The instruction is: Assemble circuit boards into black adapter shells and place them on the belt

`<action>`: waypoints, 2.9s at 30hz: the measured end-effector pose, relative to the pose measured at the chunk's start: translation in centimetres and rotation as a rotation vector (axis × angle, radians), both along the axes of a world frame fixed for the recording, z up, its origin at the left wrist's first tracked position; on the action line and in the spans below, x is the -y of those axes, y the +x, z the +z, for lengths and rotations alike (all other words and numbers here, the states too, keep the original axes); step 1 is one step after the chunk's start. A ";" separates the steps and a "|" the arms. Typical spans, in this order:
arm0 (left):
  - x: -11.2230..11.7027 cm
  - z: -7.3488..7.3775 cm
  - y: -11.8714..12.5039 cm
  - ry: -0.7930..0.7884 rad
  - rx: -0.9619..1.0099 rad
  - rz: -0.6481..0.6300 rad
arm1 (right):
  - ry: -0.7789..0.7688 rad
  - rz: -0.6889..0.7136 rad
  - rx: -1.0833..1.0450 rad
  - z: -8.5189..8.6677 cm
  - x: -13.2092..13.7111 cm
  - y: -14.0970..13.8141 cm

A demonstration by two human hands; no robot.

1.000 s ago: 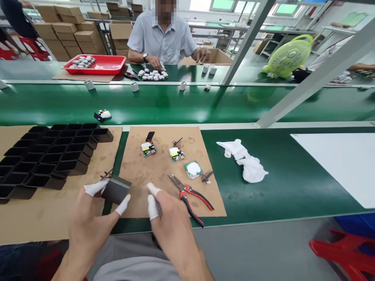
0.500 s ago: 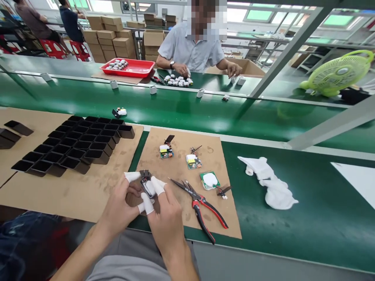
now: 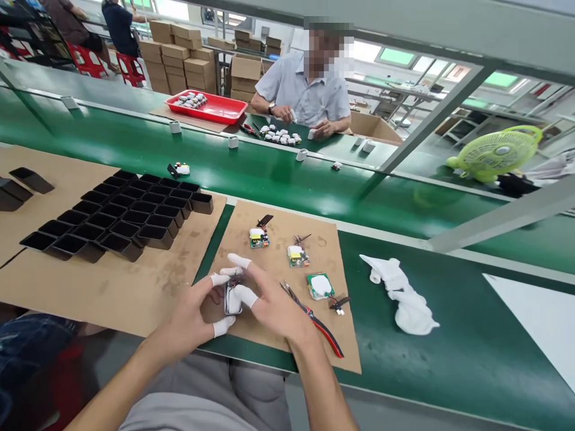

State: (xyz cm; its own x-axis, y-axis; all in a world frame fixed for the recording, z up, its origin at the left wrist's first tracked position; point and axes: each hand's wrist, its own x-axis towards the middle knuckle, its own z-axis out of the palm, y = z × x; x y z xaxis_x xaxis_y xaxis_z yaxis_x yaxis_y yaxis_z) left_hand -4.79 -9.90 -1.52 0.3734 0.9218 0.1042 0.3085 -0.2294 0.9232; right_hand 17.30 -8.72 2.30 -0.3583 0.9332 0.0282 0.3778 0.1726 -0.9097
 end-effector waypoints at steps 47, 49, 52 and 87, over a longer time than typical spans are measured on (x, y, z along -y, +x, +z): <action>1.9 -0.9 3.8 0.116 -0.036 0.269 | 0.813 -0.237 0.514 -3.0 7.1 -1.8; 2.2 -0.3 3.6 0.146 -0.023 0.279 | 0.841 -0.236 0.482 -2.7 7.5 -1.4; 2.6 0.4 3.2 0.194 0.011 0.267 | 0.882 -0.230 0.454 -2.3 7.9 -1.1; 2.7 -2.6 0.4 0.210 -0.058 0.287 | 0.096 -0.974 -0.466 -3.6 6.9 -3.1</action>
